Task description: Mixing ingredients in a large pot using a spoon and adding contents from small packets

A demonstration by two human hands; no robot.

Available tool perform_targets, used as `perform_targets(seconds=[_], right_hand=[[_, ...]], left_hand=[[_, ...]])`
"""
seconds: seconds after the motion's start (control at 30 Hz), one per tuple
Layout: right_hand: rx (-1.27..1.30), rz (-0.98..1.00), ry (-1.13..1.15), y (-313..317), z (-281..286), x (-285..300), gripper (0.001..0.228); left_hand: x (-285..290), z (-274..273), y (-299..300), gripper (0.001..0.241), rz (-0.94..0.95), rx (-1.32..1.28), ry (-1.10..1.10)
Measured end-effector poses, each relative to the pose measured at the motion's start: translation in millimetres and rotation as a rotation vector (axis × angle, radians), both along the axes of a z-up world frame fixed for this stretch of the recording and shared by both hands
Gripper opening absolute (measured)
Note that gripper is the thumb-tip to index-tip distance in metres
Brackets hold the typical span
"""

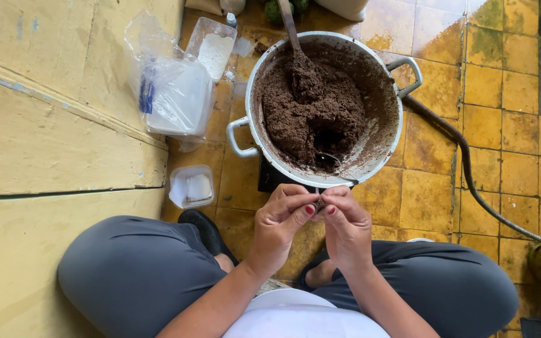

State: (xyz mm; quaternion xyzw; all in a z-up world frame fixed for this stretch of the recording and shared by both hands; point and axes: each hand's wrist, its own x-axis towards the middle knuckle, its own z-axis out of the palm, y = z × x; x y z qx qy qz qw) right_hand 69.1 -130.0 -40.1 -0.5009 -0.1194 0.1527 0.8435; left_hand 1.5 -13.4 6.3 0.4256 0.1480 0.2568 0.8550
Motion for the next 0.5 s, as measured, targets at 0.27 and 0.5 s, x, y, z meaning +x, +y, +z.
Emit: perform_targets(seconds=[0.27,0.5], right_hand=[[-0.003,-0.014,-0.092,-3,-6,2,0.019],[-0.009,-0.025,-0.114,-2,-5,4,0.017]], left_hand=[[0,-14,-1,0.013,0.016,-0.118,-0.033],[0,-16,-2,0.014,-0.005,-0.159,-0.027]])
